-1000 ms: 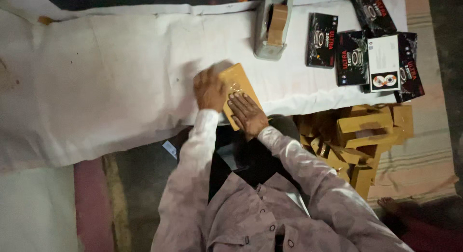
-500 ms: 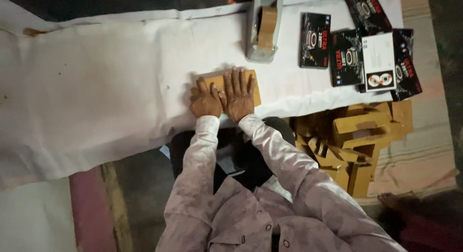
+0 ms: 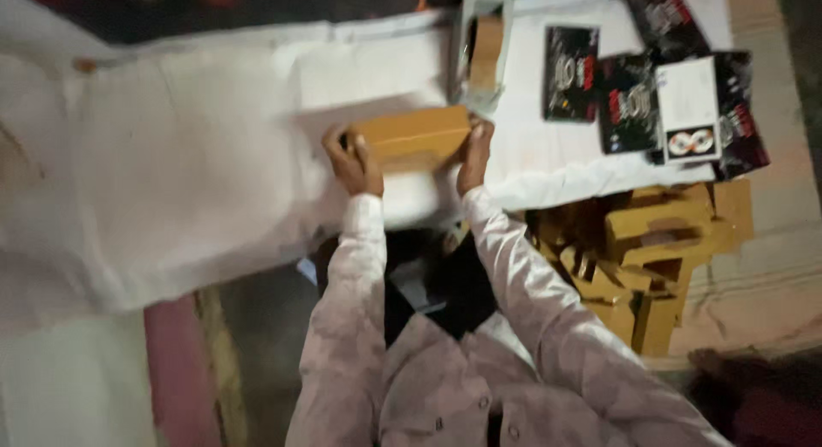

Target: The person places small black product boxes into larger brown cardboard boxes, folds the flaps, and seals them with tape from a dispenser. The person repeats this process for multiple units, stacking the finished packages to the side.

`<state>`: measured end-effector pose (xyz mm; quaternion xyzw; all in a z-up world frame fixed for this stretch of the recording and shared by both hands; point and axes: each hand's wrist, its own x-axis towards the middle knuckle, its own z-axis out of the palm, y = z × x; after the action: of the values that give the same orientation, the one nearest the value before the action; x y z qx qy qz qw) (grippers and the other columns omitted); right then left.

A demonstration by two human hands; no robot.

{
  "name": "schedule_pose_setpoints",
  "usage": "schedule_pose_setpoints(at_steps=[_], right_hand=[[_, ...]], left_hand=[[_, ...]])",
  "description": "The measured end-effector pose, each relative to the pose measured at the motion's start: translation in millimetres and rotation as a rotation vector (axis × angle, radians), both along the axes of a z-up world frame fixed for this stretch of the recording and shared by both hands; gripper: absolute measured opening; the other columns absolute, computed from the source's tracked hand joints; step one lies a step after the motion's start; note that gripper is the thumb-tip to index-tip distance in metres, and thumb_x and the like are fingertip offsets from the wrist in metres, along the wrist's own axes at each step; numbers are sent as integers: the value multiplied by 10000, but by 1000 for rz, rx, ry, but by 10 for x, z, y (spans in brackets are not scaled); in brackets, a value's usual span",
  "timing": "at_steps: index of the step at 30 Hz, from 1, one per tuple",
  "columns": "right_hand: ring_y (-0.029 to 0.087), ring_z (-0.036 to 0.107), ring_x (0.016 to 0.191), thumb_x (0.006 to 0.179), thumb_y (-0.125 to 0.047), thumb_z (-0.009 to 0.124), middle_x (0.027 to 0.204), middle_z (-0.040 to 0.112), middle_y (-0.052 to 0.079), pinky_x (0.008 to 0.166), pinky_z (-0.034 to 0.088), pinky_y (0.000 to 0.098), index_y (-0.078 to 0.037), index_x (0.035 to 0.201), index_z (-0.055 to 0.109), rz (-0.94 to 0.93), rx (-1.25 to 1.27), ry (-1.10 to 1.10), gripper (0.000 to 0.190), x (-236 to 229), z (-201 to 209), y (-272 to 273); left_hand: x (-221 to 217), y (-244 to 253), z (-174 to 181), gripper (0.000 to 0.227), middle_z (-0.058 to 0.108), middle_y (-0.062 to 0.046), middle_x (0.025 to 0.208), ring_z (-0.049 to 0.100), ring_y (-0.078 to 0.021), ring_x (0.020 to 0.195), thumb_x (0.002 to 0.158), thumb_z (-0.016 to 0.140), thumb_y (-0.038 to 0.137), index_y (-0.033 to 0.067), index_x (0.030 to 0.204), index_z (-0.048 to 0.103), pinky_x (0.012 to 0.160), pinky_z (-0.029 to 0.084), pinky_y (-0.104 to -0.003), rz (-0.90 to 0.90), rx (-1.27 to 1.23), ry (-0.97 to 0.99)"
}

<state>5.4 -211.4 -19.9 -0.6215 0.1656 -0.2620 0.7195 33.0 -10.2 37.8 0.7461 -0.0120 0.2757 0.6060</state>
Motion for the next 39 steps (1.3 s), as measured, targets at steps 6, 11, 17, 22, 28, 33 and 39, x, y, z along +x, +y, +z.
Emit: schedule_pose_setpoints(at_steps=[6, 11, 17, 22, 28, 33, 39], right_hand=[[222, 501, 1318, 981, -296, 504, 1444, 558, 88, 1137, 366, 327, -50, 1408, 541, 280, 85, -89, 495, -227, 232, -16], [295, 382, 1287, 1067, -200, 487, 1396, 510, 169, 1130, 294, 375, -8, 1316, 563, 225, 200, 80, 324, -434, 133, -27], [292, 376, 1531, 1075, -333, 497, 1694, 314, 127, 1196, 345, 407, -124, 1506, 395, 544, -147, -45, 490, -436, 214, -215], [379, 218, 1584, 1078, -514, 407, 1718, 232, 183, 1254, 137, 587, -104, 1644, 308, 384, -1247, 405, 706, -421, 455, -43], [429, 119, 1578, 1036, -621, 360, 1690, 196, 245, 1264, 19, 582, 2, 1589, 271, 545, -1568, 589, 837, 53, 635, 692], [436, 131, 1555, 1032, -549, 405, 1654, 232, 239, 1237, 34, 584, -16, 1589, 271, 677, -1571, 375, 783, 291, 464, 1035], [412, 464, 1315, 1036, -464, 518, 1365, 566, 190, 1145, 283, 573, -65, 1367, 582, 313, -1434, 248, 523, 190, 433, 314]], left_hand=[[-293, 37, -240, 220, 604, -118, 1269, 587, -280, 1256, 966, 611, 51, 41, 1185, 598, 1138, 449, -430, -167, 10, -55], [-497, 144, -594, 140, 589, -139, 1422, 563, -322, 1334, 1005, 650, 131, 39, 1108, 627, 1095, 491, -407, -204, -165, 172], [-426, 243, -579, 633, 245, -215, 1699, 237, -377, 1580, 1051, 540, 299, 75, 1609, 343, 1267, 257, -443, -372, 107, 275], [-405, 204, -578, 669, 235, -222, 1710, 246, -376, 1586, 1109, 390, 429, 41, 1637, 255, 1289, 229, -454, -326, 266, 266], [-340, 73, -553, 689, 363, -212, 1662, 364, -369, 1536, 1116, 256, 503, 22, 1603, 334, 1255, 304, -420, -162, 197, 335], [-362, 77, -632, 629, 449, -192, 1614, 427, -354, 1516, 1132, 259, 449, 5, 1546, 426, 1249, 345, -416, -129, 72, 318], [-342, 80, -712, 476, 497, -193, 1580, 454, -346, 1498, 1129, 360, 288, 49, 1522, 485, 1257, 352, -416, -65, 161, 305]])
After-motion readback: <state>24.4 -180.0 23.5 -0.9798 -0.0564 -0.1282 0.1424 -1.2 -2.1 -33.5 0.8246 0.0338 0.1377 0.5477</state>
